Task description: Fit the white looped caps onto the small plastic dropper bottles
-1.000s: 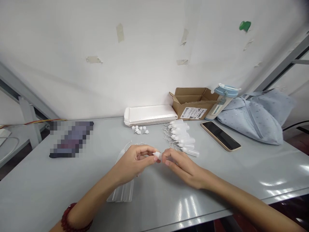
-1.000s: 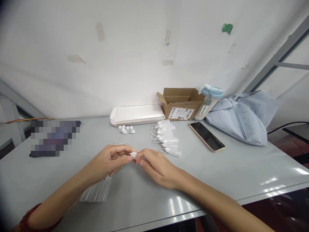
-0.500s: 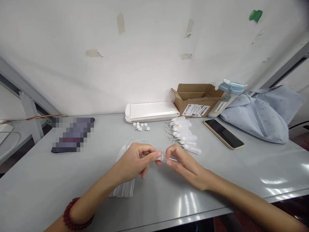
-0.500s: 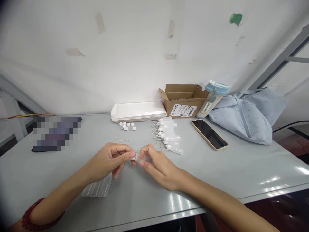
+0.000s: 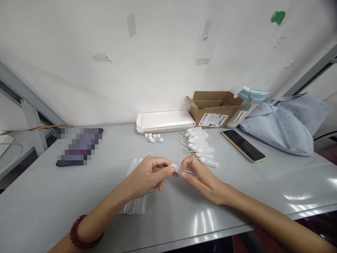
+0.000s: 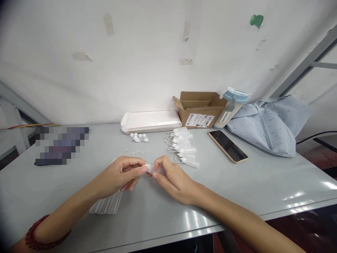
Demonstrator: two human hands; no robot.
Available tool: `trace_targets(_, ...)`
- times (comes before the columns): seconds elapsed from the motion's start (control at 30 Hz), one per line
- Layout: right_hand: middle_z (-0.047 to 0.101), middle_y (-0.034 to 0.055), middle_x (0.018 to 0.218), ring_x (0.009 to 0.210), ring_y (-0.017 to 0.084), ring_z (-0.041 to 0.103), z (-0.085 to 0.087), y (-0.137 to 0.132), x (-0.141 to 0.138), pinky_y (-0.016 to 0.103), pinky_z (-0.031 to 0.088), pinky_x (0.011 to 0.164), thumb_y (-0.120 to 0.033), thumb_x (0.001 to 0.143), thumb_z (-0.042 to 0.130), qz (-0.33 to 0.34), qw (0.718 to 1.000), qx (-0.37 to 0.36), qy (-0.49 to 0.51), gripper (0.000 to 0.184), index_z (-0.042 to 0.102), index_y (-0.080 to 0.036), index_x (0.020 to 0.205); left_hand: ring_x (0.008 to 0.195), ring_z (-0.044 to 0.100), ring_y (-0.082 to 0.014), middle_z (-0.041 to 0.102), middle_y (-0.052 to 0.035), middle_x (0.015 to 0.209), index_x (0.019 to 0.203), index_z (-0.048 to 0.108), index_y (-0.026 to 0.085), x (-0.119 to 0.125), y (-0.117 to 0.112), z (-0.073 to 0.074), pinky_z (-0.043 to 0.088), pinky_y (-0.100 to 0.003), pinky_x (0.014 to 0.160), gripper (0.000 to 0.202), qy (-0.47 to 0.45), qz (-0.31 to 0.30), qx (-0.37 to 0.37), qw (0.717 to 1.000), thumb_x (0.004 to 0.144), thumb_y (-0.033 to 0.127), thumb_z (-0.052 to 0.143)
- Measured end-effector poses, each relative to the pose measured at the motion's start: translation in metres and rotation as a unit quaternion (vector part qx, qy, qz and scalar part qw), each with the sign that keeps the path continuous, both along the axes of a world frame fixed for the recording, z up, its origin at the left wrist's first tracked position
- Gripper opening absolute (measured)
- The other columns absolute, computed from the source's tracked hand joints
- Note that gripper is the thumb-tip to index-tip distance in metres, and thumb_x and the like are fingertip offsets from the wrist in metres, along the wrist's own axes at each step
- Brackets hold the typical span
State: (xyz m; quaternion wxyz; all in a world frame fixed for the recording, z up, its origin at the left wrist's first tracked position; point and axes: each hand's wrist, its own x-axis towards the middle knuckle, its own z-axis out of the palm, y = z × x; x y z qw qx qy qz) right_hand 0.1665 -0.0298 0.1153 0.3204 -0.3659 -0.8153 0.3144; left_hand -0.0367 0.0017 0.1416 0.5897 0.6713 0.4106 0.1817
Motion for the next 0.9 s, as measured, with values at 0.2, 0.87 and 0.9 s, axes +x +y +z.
trace_targets(0.2,0.054,0.0019,0.079,0.066,0.015,0.051,-0.003,0.002,-0.001,0.027,0.042,0.060,-0.020,0.093,0.039,-0.015,0.998,0.057,-0.016,0.004,0.038,-0.021,0.096,0.039,0.025,-0.0074,0.037,0.0066,0.043,0.070,0.065,0.017,0.003,0.000,-0.006,0.023,-0.021,0.039,0.039,-0.002,0.035,0.010,0.999,0.085,0.049,0.048)
trace_targets(0.87,0.031,-0.0094,0.058,0.046,0.008,0.021,0.007,0.007,0.001,0.018,0.022,0.042,-0.036,0.087,0.051,0.024,0.903,-0.370,0.216,0.021,0.033,-0.024,0.085,0.039,0.036,-0.0091,0.037,0.0075,0.041,0.083,0.066,0.018,0.011,-0.012,-0.009,0.029,-0.023,0.043,0.031,0.018,0.033,0.101,0.994,0.087,0.043,0.047)
trace_targets(0.9,0.036,-0.0082,0.060,0.048,0.008,0.026,0.007,0.007,0.001,0.019,0.025,0.044,-0.035,0.089,0.049,0.015,0.927,-0.324,0.190,0.019,0.034,-0.024,0.085,0.038,0.037,-0.0092,0.038,0.0077,0.040,0.084,0.066,0.018,0.011,-0.012,-0.010,0.031,-0.023,0.044,0.031,0.018,0.037,0.091,0.995,0.087,0.043,0.047)
